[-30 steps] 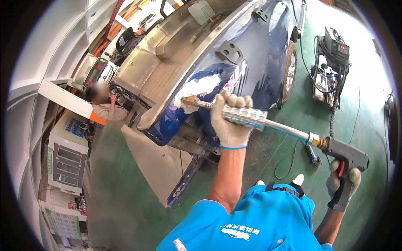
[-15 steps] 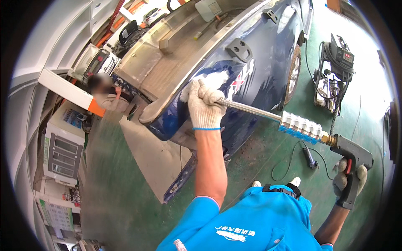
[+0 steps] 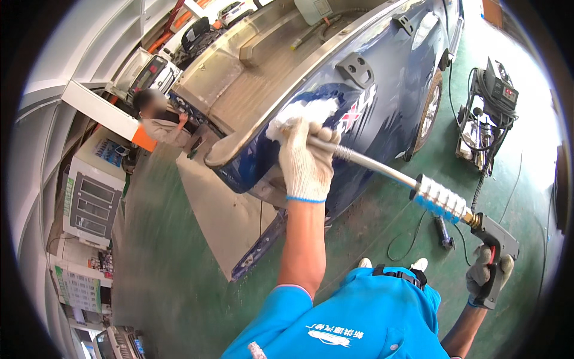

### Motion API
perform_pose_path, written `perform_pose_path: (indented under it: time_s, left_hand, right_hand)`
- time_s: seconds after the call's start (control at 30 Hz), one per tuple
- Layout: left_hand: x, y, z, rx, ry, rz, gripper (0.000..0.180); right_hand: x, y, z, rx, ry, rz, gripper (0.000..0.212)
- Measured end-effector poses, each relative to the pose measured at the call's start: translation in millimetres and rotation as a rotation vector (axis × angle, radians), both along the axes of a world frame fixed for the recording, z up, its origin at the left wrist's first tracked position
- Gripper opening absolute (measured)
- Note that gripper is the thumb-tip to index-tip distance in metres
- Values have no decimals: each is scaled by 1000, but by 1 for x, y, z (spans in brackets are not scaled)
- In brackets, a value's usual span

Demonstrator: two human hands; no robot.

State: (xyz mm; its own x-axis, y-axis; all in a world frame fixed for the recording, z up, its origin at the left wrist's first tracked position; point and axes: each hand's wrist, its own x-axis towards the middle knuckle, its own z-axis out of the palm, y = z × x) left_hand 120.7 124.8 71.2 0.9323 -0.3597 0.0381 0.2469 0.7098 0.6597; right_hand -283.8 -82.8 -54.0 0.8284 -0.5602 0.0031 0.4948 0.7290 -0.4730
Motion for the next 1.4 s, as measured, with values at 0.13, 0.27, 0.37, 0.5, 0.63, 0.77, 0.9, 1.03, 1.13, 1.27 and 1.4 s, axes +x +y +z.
perform_pose_path:
  time_s: [0.13, 0.27, 0.37, 0.5, 0.63, 0.77, 0.9, 1.03, 1.13, 1.27, 1.4]
  left_hand:
    - [15, -2, -17, -21, 0, -24, 18]
    - [18, -1, -14, -37, -19, -19, 19]
    - [23, -1, -13, -52, -58, -22, 20]
    - [28, 1, -19, -36, -25, -3, 14]
    - [22, 0, -13, -58, -28, 1, 13]
    - [21, -1, -8, -27, -27, 29, 17]
    - [23, 3, -7, -23, -58, 9, 17]
    - [20, 2, -11, -22, -59, -7, 16]
    - [14, 5, -19, -28, -52, -24, 15]
    - [2, 8, -33, -32, -13, -40, 13]
    - [1, 9, -31, -31, -29, -33, 13]
  right_hand:
    - [12, 2, 0, -35, -10, -20, 66]
    - [19, 0, 6, -89, -27, -15, 68]
    - [19, -1, 5, -75, -24, -4, 68]
    - [25, 0, 11, -66, -24, -24, 66]
    - [21, -3, 8, -54, -32, 22, 67]
    - [27, 0, 16, -69, 2, -43, 66]
    - [29, -1, 16, -74, -5, -35, 65]
    - [28, -1, 15, -42, -17, -15, 65]
    - [16, -5, 3, 12, -24, 20, 66]
    - [4, -3, -11, 51, 7, 7, 67]
    - [6, 7, -8, 25, 16, 26, 62]
